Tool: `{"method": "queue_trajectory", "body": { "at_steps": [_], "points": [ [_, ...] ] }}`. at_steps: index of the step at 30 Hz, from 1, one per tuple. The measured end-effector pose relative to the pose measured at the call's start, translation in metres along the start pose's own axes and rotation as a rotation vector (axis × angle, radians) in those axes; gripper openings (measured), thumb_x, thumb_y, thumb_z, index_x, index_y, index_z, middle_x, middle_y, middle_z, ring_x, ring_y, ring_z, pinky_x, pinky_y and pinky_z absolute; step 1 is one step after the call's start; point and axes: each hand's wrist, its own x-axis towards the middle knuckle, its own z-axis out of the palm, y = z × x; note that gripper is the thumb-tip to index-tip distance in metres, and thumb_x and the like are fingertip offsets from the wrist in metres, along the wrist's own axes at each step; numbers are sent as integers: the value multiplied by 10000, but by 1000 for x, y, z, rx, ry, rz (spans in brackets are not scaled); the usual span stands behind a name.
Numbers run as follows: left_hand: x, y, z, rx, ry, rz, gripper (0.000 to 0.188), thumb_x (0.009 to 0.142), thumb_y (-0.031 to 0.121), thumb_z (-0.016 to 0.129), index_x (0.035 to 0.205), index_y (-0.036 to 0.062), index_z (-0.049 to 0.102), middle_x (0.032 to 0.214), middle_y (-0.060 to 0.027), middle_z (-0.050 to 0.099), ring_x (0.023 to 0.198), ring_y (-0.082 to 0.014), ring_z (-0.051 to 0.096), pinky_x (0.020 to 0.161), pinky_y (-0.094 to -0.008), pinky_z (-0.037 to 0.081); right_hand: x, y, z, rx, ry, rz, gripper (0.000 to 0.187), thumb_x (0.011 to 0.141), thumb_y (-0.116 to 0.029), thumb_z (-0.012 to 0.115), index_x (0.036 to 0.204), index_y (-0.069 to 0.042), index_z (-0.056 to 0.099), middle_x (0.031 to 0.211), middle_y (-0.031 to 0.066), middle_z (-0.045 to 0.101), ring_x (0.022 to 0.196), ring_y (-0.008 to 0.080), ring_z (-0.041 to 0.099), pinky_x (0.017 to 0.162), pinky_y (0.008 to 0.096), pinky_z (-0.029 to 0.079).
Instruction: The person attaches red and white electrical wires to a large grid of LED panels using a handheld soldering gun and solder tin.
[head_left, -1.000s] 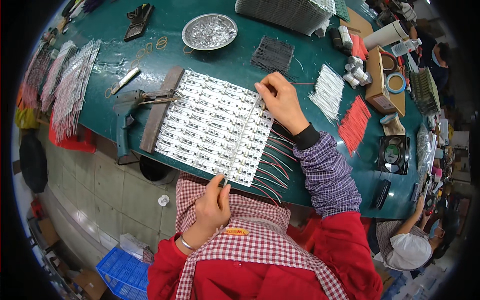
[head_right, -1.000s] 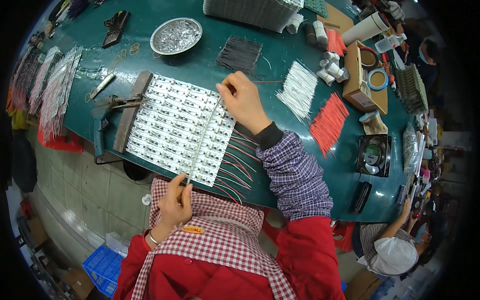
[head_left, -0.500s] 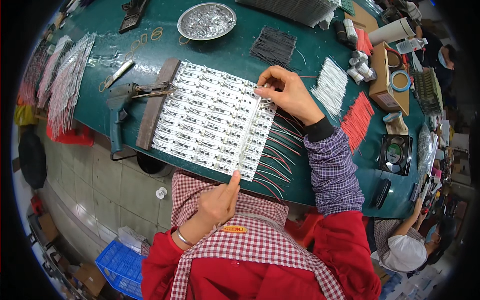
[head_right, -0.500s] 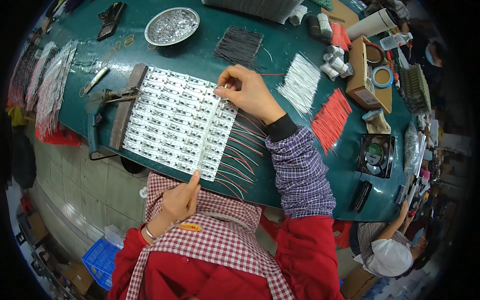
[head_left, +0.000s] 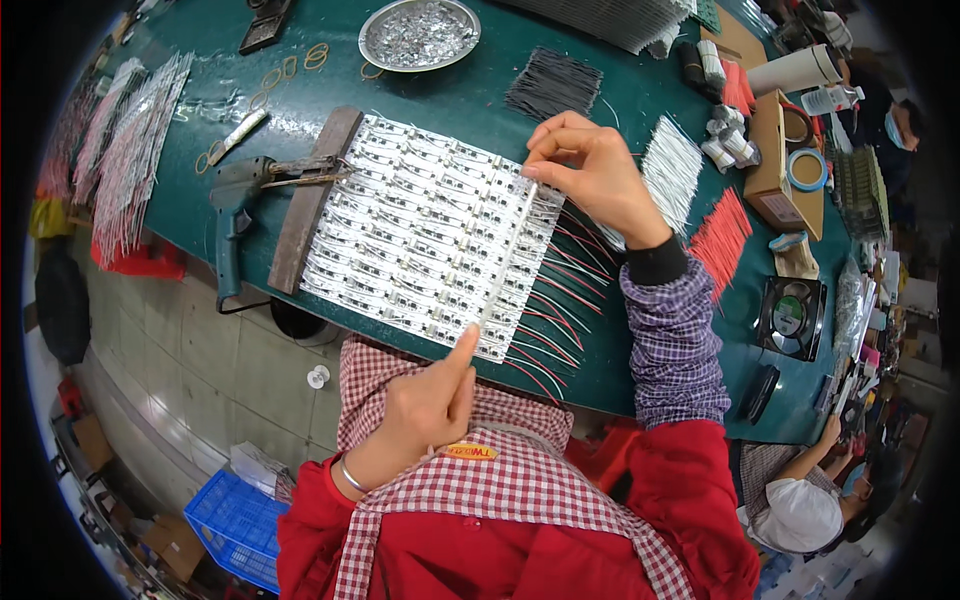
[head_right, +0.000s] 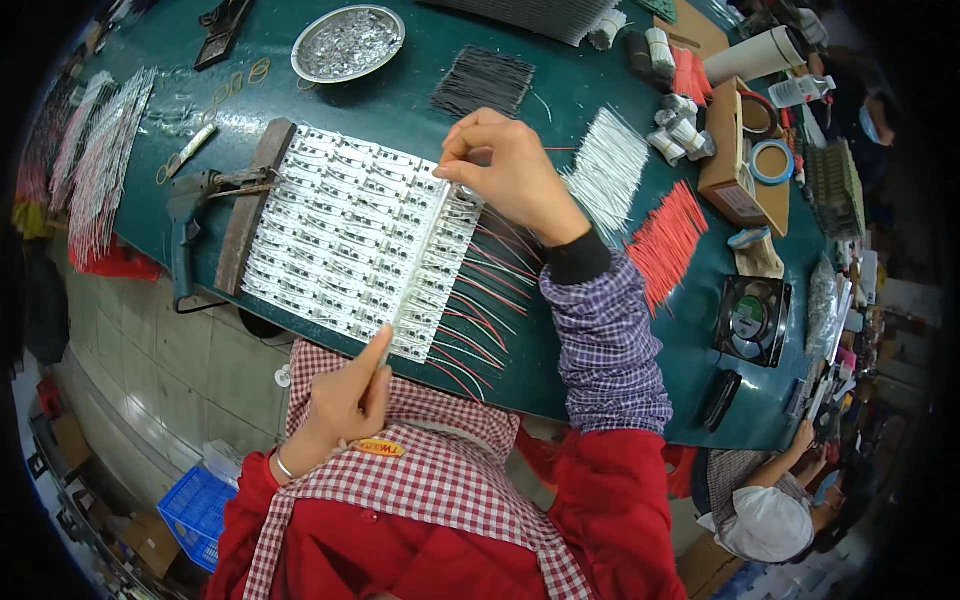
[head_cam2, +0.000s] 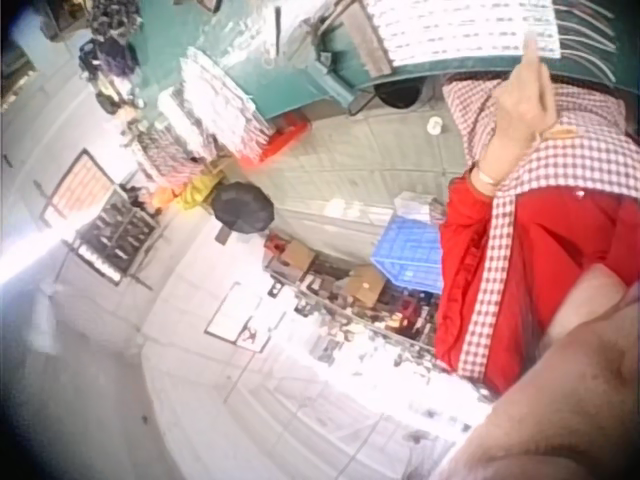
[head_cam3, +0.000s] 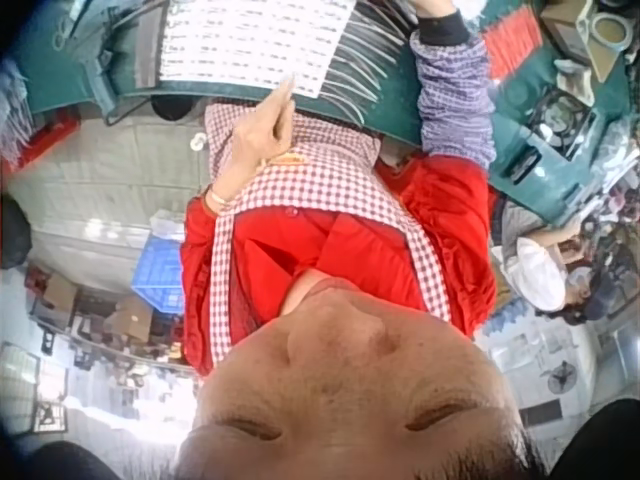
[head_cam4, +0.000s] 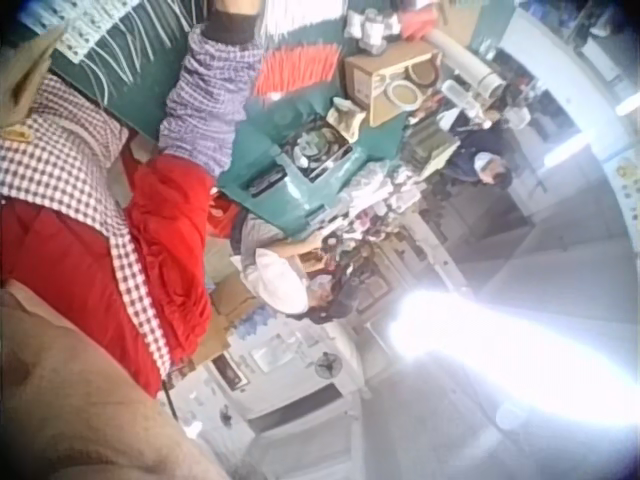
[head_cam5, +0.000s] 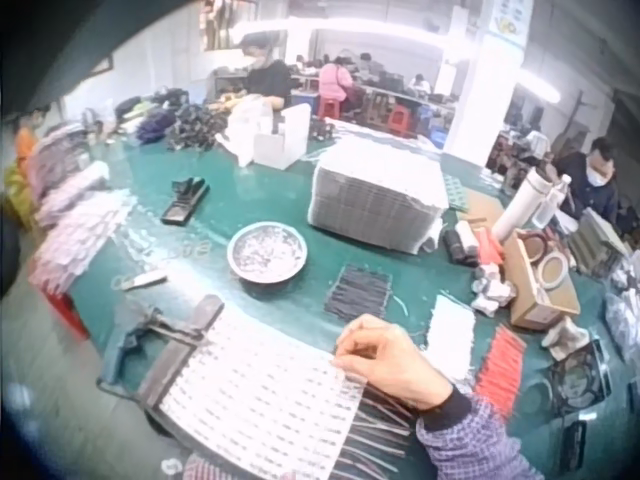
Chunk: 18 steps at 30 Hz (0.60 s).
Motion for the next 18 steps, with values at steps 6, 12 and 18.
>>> {"method": "queue_trajectory", "body": {
  "at_steps": [6, 12, 18],
  "points": [
    [16, -8, -7, 117, -254, -73, 631, 859, 3, 605, 1465, -33, 430, 584, -83, 582, 431, -220, 536, 440, -339, 421, -1, 14, 18, -181, -31, 4, 166, 753, -96, 809, 782, -1, 675, 984, 76, 593, 860, 206, 597, 757, 331, 506],
    [44, -2, -20, 184, -647, -142, 860, 756, 4, 589, 1514, -123, 203, 548, -122, 582, 419, -276, 553, 428, -390, 422, -7, 19, 23, -250, 58, -86, 175, 732, -118, 814, 772, -30, 668, 1079, 93, 563, 1070, 285, 487, 906, 380, 430],
    [70, -2, -26, 120, -791, -124, 940, 695, 6, 595, 1485, -195, 127, 492, -154, 550, 401, -321, 540, 427, -425, 423, -15, 17, 29, -289, 94, -104, 172, 749, -99, 795, 771, -21, 643, 1071, 101, 553, 1044, 282, 471, 912, 377, 420]
  ]
}}
